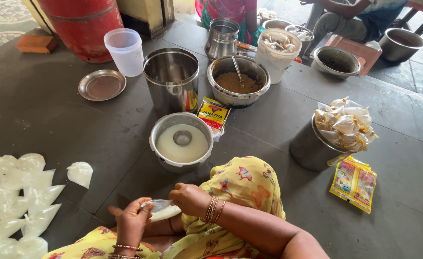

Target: The person scoops a white liquid from a bucket into small plastic pouches using a ladle, then twists and ties each pouch closed. The filled pouches are placed in a pile on the floor.

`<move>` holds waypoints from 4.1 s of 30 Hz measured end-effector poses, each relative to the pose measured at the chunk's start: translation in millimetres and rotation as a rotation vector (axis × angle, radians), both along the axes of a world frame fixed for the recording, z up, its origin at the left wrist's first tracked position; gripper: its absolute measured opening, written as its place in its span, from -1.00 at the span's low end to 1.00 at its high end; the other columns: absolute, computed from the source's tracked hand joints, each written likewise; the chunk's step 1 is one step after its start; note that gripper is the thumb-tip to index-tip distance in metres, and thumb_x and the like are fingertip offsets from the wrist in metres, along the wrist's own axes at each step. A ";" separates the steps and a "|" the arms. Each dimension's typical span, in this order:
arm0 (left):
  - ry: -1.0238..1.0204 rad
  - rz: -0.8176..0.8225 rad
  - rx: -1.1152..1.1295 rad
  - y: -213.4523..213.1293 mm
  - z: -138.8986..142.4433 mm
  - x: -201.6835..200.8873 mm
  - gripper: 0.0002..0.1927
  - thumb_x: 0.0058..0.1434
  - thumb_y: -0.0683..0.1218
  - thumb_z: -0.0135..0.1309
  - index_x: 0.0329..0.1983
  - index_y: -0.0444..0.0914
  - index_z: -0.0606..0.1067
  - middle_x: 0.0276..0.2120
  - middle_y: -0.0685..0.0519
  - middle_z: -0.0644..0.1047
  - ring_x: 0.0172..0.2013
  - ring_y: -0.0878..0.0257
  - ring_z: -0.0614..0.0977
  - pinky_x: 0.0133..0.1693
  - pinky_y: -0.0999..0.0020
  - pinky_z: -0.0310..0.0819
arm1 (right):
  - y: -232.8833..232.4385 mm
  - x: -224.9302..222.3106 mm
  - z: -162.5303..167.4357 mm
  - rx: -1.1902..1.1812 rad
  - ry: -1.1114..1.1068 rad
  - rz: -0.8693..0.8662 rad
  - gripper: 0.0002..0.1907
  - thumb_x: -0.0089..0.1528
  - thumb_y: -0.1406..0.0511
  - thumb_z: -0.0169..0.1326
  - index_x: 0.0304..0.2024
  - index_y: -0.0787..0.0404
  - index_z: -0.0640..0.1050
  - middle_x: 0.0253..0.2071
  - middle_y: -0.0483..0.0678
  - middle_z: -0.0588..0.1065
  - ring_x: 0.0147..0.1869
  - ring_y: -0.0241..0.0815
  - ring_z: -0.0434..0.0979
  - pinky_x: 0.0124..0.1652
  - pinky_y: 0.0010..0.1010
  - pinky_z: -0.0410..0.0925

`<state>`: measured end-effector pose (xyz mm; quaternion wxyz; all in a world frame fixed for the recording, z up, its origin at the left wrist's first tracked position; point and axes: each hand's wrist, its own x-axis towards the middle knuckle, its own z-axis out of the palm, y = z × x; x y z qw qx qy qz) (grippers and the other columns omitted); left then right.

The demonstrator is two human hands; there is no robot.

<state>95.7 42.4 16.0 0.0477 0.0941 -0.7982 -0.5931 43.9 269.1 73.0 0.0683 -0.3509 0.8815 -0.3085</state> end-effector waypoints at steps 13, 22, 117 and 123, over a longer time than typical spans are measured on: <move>-0.197 -0.022 -0.542 1.4 -24.3 4.1 -0.64 0.29 0.16 -0.01 -0.21 -0.17 0.62 -0.08 -0.02 0.55 -0.13 0.00 0.62 -0.11 0.17 0.51 | 1.7 -19.4 -28.1 0.108 -0.746 -0.038 -0.78 0.32 0.23 0.04 -0.16 0.26 0.59 -0.36 -0.01 0.60 -0.32 -0.12 0.64 -0.33 -0.29 0.47; -0.724 -0.326 -0.351 -15.1 -76.9 12.6 -0.58 0.35 0.19 -0.02 -0.10 -0.22 0.60 -0.46 -0.11 0.59 -0.38 0.03 0.65 -0.23 0.15 0.55 | 7.5 -27.0 -79.6 0.229 -1.304 0.030 -0.87 0.29 0.29 0.08 -0.20 0.24 0.54 -0.35 0.09 0.60 -0.43 -0.16 0.63 -0.46 -0.31 0.45; 0.561 -0.043 -0.578 16.7 40.0 -43.0 -0.81 0.17 -0.25 0.22 -0.22 -0.30 0.45 -0.29 -0.11 0.57 -0.32 -0.11 0.61 -0.27 0.10 0.54 | -47.9 -79.3 -21.1 -0.446 -0.775 -0.196 -0.84 0.27 0.33 0.15 -0.17 0.32 0.63 -0.37 -0.16 0.55 -0.35 -0.44 0.46 -0.31 -0.52 0.41; 0.671 -0.129 -0.628 16.5 37.0 -34.3 -0.74 0.18 -0.25 0.19 -0.14 -0.31 0.37 -0.05 -0.15 0.59 -0.22 -0.10 0.65 -0.20 0.11 0.59 | -36.4 -85.0 -33.6 -0.370 -0.985 -0.173 -0.80 0.28 0.31 0.19 -0.14 0.36 0.63 -0.36 -0.15 0.52 -0.35 -0.40 0.41 -0.36 -0.50 0.34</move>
